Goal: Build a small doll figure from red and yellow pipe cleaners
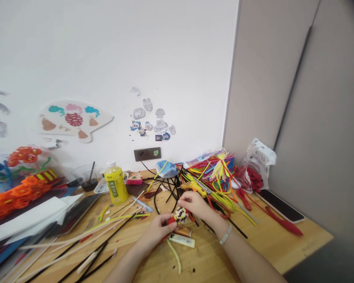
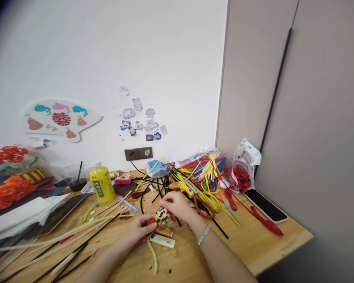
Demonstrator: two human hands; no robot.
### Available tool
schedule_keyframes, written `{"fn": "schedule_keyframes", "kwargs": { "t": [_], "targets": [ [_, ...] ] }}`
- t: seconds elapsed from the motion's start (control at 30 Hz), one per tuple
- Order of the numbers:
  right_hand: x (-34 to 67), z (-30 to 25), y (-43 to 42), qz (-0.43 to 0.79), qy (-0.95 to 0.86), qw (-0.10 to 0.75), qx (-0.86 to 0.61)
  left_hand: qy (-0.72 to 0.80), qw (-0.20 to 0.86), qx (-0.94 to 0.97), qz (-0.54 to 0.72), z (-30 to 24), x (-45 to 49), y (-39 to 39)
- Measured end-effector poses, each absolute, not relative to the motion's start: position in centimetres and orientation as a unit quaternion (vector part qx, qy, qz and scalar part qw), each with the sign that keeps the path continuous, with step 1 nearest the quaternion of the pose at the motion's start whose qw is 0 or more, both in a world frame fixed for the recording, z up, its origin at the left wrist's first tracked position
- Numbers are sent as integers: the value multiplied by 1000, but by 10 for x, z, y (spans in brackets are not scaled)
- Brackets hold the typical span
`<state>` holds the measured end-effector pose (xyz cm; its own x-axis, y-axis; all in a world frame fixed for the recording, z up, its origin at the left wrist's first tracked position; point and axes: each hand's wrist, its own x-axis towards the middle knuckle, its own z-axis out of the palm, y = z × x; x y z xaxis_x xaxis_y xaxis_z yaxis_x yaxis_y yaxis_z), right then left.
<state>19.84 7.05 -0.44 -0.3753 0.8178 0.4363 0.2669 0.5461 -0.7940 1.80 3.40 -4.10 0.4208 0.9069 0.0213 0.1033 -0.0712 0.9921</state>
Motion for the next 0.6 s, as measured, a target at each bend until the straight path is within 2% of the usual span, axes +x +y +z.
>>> {"fn": "schedule_keyframes", "kwargs": {
  "t": [0.6],
  "targets": [
    [208,0,70,397,-757,390,-344,388,580,615,367,-28,26,24]
  ]
}}
